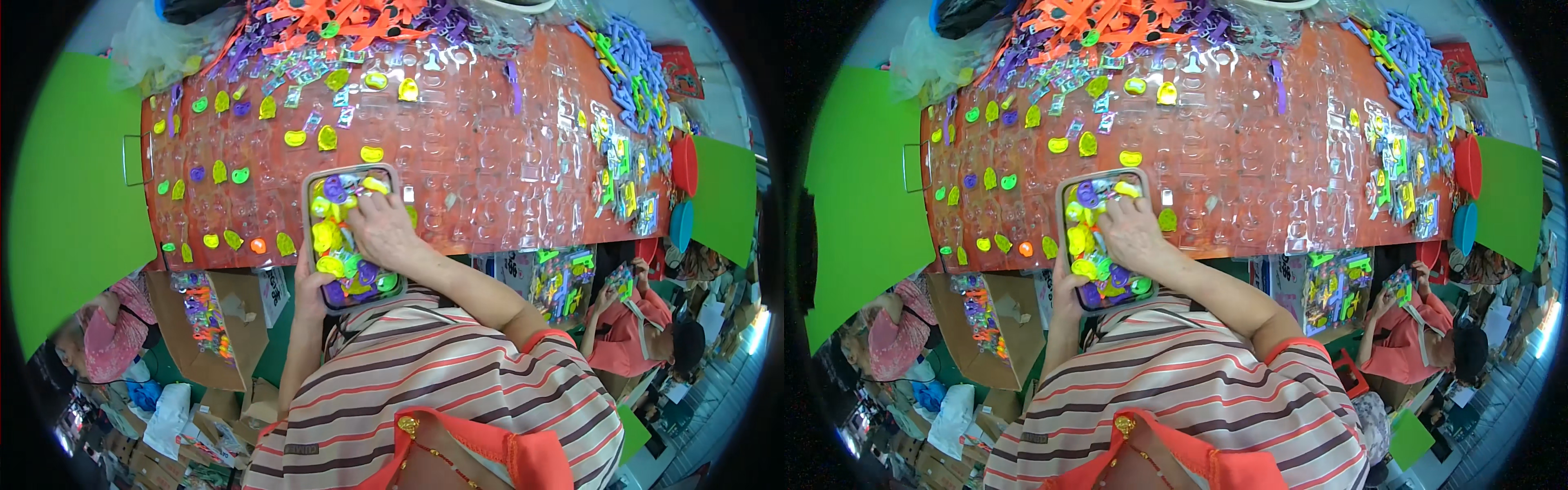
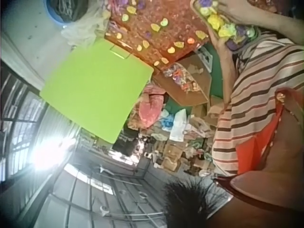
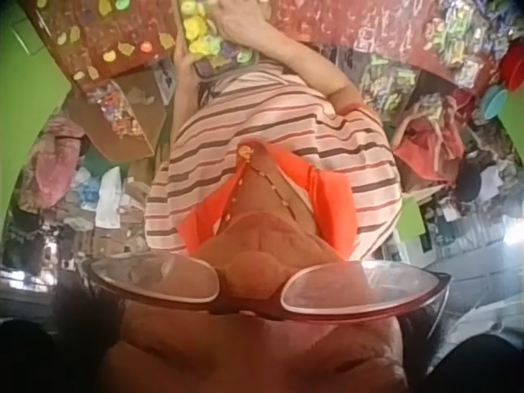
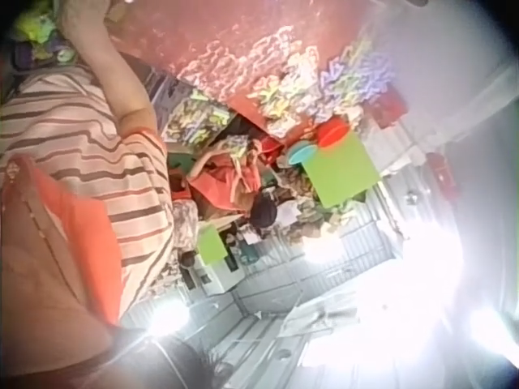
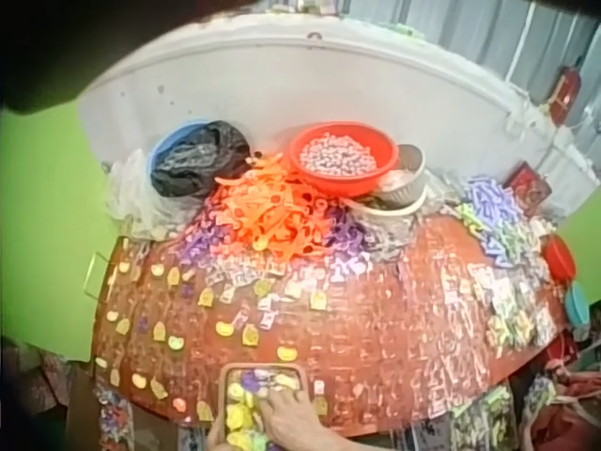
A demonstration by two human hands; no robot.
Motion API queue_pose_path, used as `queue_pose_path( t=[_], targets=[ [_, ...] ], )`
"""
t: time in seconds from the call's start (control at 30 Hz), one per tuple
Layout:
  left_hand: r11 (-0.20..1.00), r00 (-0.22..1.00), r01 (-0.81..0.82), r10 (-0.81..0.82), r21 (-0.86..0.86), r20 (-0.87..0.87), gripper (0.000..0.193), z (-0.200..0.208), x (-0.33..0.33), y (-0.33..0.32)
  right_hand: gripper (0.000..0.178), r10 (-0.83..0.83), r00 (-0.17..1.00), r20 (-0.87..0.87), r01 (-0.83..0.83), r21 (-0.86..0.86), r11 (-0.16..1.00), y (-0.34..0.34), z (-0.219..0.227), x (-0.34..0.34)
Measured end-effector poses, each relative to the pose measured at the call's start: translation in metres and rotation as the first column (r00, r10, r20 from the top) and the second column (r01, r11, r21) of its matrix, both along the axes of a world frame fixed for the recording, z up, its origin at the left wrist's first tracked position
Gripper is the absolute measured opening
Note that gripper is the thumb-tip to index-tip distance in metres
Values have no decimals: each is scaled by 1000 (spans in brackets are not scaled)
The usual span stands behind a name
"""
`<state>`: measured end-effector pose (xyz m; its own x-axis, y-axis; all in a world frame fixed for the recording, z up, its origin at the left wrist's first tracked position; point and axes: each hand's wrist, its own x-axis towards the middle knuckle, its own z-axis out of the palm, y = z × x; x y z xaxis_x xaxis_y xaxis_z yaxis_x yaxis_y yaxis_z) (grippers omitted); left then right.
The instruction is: Sorting and arranging colorful plastic toy components on a workbench.
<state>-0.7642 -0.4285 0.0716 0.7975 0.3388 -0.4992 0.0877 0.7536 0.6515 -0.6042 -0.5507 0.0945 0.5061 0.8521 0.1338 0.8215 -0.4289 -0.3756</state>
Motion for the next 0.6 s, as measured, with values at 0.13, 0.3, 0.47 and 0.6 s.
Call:
queue_pose_path(
  t=[0.13,0.3,0.47,0.6],
  targets=[
    [995,994,-91,88,-42,-66,98,18,4,-10,18,59,998,-1,-59,27,998,-2,-5,7],
    [994,987,-98,104,54,-122,100,19,9,-20,19,96,995,-17,-95,25,995,1,-15,21],
    [987,981,-160,159,3,-109,97,20,23,-33,18,92,967,-238,-62,129,990,-10,-9,47],
    [982,977,-191,189,-5,-100,95,11,21,-39,27,159,903,-398,-63,243,968,-29,1,69]
  ],
)
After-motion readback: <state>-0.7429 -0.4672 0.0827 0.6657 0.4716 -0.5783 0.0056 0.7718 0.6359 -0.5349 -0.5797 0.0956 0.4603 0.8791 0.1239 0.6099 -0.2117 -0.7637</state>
